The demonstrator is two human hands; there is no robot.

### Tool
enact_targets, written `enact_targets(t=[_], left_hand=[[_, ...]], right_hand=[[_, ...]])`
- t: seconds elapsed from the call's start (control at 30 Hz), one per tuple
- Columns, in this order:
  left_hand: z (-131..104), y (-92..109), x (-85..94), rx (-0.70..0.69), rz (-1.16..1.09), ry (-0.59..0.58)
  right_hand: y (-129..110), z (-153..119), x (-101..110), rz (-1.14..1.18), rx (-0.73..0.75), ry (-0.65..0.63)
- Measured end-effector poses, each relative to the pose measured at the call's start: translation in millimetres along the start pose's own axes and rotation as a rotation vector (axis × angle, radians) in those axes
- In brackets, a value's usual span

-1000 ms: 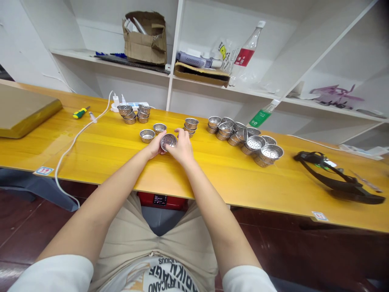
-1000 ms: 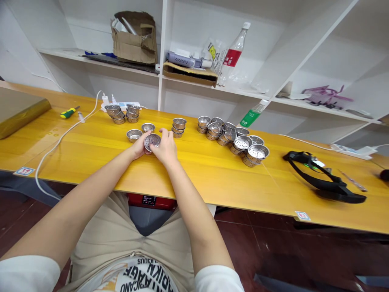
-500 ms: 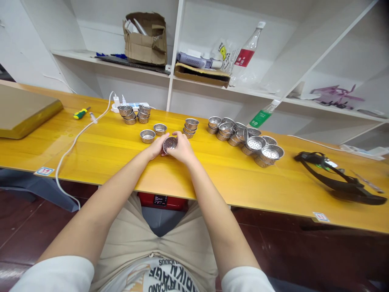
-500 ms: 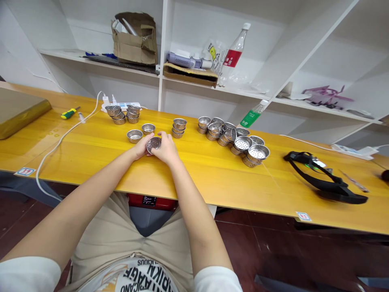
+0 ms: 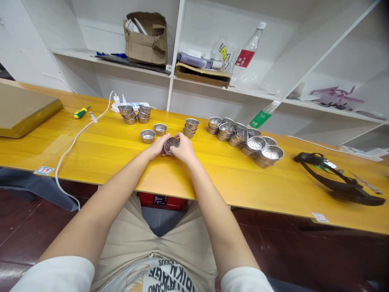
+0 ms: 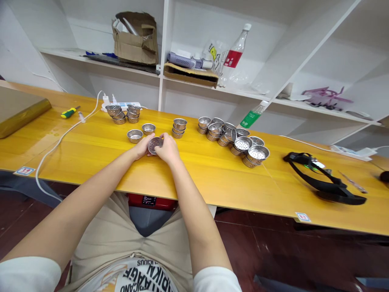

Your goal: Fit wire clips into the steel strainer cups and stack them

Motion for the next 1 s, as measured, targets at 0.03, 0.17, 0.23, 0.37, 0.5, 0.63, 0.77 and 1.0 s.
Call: enact_targets(t=[0.03,0.17,0.23,0.37,0.5,0.63,0.77,1.0], left_hand=[[-0.2,0.1,-0.1,0.000,0.006,0.000],[-0.7,0.0,0.2,-0.007,0.028,-0.005],[-0.3,-0.6,0.7,-0.010,0.030,-0.007],[0.2,-1.6,0.8,0.013,-0.035,-0.015],[-2.0,-1.2,0.1,0.070,-0.069,-0.005],[-4.2,0.0,0.9,0.108,-0.019,0.024],[-4.3,0.7,1.0,0.110,0.030,0.043],[-3.5,0.2,0.7,0.096,0.084,0.063]], right_hand=[[-1.3,-0.4,0.4,-0.018,-0.002,0.006],[-7.8,-2.7,1.3,-0.119,0.031,0.052],[-9.9,-3.2,1.5,-0.144,0.051,0.065],[-11.8,-2.5,5.1,-0.151,0.071,0.074],[-15.9,-3.1,8.2,-0.217,0.090,0.056],[-22.3,-6.7,8.7,-0.294,0.080,0.024],[-25.4,-8.7,6.7,-0.339,0.058,-0.017],[-19.8,-5.7,4.0,-0.325,0.071,-0.010]])
Point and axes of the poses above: each hand's wrist, its own z-axis towards the middle knuckle, its own x-axis out of the back of the hand, y = z × x, the point moved 6 cm from there along z, towards the middle knuckle, and after that the axes turned 4 degrees about x, right-handed, at the moved point
